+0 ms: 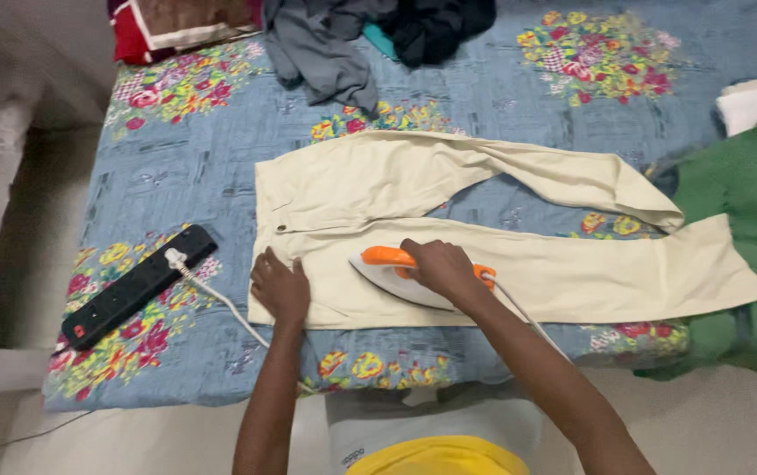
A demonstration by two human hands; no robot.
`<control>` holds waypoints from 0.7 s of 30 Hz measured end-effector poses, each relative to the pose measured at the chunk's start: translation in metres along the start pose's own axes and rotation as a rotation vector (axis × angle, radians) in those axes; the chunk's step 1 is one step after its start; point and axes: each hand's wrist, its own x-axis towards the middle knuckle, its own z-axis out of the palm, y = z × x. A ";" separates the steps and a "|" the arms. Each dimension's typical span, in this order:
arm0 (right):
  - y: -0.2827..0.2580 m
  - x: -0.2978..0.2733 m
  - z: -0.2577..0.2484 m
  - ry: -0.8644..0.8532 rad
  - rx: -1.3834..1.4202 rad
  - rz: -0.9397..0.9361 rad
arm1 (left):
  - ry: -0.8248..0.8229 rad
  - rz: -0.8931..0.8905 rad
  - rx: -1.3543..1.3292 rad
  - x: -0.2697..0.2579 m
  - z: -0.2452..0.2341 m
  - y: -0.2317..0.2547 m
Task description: The person irons a pair of cream-colored trousers on a bed, smoothing the fabric with an electric iron. After finishing the trousers, the person folds them and places them on a stack of other clothes. Finally, the person picks up a black shirt, unfolds it, and lays it flat on the bed.
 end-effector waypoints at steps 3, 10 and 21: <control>-0.011 0.035 0.019 0.082 -0.055 0.027 | 0.047 0.028 0.018 -0.001 -0.001 -0.001; -0.022 0.049 0.003 -0.086 -0.139 -0.174 | -0.176 -0.109 0.064 0.016 -0.039 -0.019; -0.074 0.062 0.025 0.083 -0.065 -0.053 | -0.414 -0.249 -0.128 0.099 0.012 -0.003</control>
